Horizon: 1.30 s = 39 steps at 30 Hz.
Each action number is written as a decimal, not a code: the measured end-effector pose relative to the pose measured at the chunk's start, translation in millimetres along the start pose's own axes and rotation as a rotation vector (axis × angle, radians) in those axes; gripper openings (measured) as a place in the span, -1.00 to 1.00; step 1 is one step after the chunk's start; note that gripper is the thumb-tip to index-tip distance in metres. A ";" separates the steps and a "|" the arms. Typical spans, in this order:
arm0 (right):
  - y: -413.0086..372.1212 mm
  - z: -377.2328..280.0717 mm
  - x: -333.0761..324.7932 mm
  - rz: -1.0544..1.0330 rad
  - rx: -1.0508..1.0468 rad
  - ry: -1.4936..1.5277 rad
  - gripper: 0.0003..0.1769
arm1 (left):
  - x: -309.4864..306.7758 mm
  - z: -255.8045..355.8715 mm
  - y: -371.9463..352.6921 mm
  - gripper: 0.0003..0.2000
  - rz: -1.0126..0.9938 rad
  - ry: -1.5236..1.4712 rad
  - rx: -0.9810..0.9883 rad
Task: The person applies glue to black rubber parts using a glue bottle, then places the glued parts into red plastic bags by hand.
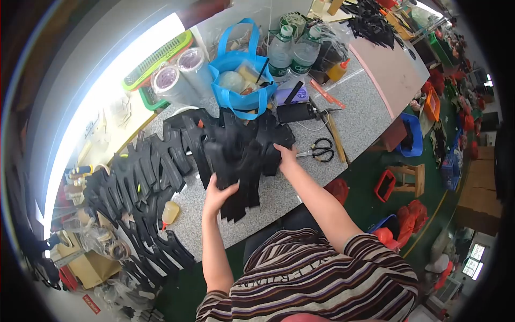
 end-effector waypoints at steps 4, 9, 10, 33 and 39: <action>-6.1 -11.4 4.3 -0.151 0.209 -0.013 -0.17 | 50.6 -60.6 116.9 -0.35 0.136 0.235 0.018; 6.4 -9.9 1.1 -0.239 0.258 -0.116 -0.42 | 67.6 -75.9 132.8 -0.26 0.222 0.295 0.000; 17.3 -1.4 0.7 -0.222 0.268 -0.128 -0.44 | 70.7 -65.8 127.7 -0.25 0.188 0.248 -0.024; -57.8 -58.4 -200.0 -0.506 0.401 -0.010 -0.02 | 193.6 -70.0 -50.8 -0.16 -0.268 0.358 -0.121; -9.8 -82.8 -225.4 -0.439 0.417 -0.204 -0.56 | 232.6 -32.3 -44.9 -0.14 -0.443 0.900 0.141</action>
Point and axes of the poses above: each hand's wrist, its own y-axis towards the middle knuckle, its own x-axis out of the palm, z = x × y, the point moved 2 cm from there along y, towards the middle knuckle, and after that the axes turned 14 degrees about z, right-handed, at the moved point
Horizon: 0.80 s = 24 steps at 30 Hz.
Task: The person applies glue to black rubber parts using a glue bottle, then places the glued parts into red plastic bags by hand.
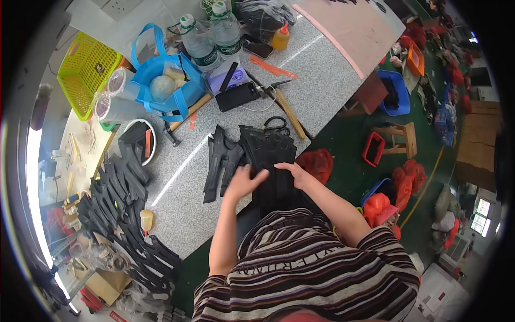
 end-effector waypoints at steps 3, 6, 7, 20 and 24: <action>17.2 -14.4 -18.1 -0.030 0.109 -0.031 -0.54 | -33.9 -53.6 24.2 -0.58 0.683 -0.450 -0.303; 22.1 -28.6 -24.3 -0.082 0.149 -0.085 -0.52 | -3.2 -156.5 44.1 -0.32 0.770 0.027 -0.143; 22.7 -34.6 -26.0 -0.093 0.139 -0.096 -0.55 | 3.6 -155.7 48.5 -0.32 0.580 -0.191 -0.258; -6.2 -114.0 -90.2 -0.245 -0.065 0.094 -0.56 | -113.4 -56.6 -67.4 -0.72 0.578 -0.951 -0.247; -13.6 -120.5 -81.8 -0.165 -0.142 0.145 -0.60 | -119.1 27.6 -58.1 -0.52 0.367 -1.117 -0.010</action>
Point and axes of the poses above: each hand's wrist, its own y-axis towards the middle knuckle, its own x-axis out of the palm, z = x × y, the point moved 2 cm from there along y, towards the middle knuckle, and after that the axes turned 14 degrees about z, right-handed, at the moved point
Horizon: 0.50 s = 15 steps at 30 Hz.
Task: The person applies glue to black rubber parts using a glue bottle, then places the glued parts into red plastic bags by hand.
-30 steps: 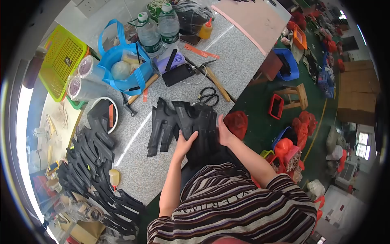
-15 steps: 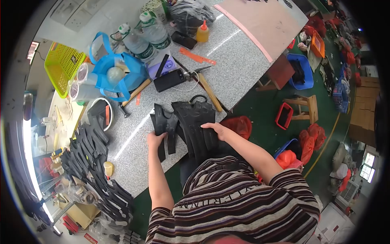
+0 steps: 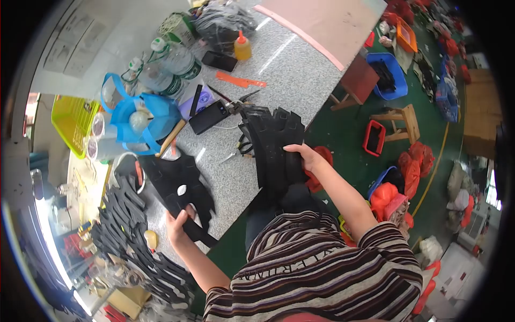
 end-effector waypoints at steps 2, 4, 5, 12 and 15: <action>-5.5 3.8 8.9 0.018 -0.092 0.039 -0.59 | 44.9 -0.7 -0.4 -0.58 -0.021 -0.058 -0.097; -16.3 7.2 15.7 0.064 -0.128 0.054 -0.56 | 91.3 -14.7 7.4 -0.54 -0.089 0.037 -0.235; -24.5 8.7 18.0 0.118 -0.124 0.070 -0.57 | 108.3 -31.5 15.2 -0.50 -0.179 0.140 -0.322; -42.2 5.4 -11.1 0.074 -0.048 0.306 -0.65 | 207.5 -106.2 32.3 -0.15 -0.324 0.312 0.060; -54.4 -23.9 -19.1 0.158 -0.082 0.283 -0.68 | 240.8 -113.0 38.4 -0.09 -0.449 0.067 -0.282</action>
Point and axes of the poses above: each hand's wrist, its own y-axis towards the middle knuckle, its own x-axis out of the palm, z = x × y, the point moved 2 cm from there along y, towards the middle knuckle, and after that the axes turned 14 degrees about z, right-handed, at the moved point
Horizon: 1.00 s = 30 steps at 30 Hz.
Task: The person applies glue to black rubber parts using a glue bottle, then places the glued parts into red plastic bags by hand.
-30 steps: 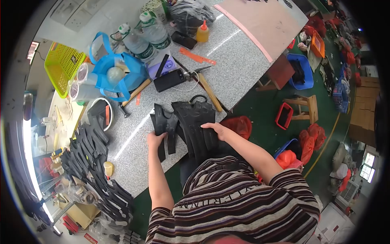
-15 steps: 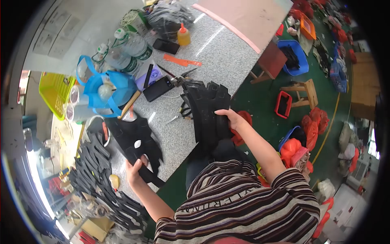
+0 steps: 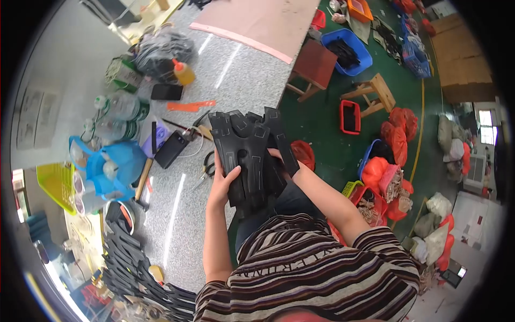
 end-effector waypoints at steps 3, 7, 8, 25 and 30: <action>20.9 -38.7 -10.7 0.055 -0.205 0.144 -0.62 | 32.3 5.8 42.6 -0.08 -0.082 -0.019 -0.074; 55.7 -130.3 -55.7 -0.478 -0.028 0.375 -0.29 | 95.2 26.2 115.0 -0.11 -0.110 0.036 -0.114; 69.0 -154.2 -62.8 -0.419 -0.030 0.352 -0.22 | 113.0 32.8 138.1 -0.11 -0.116 0.043 -0.105; 213.3 -566.1 -103.9 -0.150 -0.132 0.138 -0.58 | 413.4 82.8 455.0 -0.52 -0.076 0.106 -0.221; 260.3 -625.3 -105.8 -0.093 -0.229 -0.019 -0.59 | 454.0 73.2 492.8 -0.47 0.007 0.095 -0.283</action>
Point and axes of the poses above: each hand's wrist, its own y-axis towards the middle knuckle, its own x-axis out of the palm, z = x × y, the point moved 2 cm from there along y, towards the middle knuckle, and after that the axes turned 14 degrees about z, right-handed, at the moved point
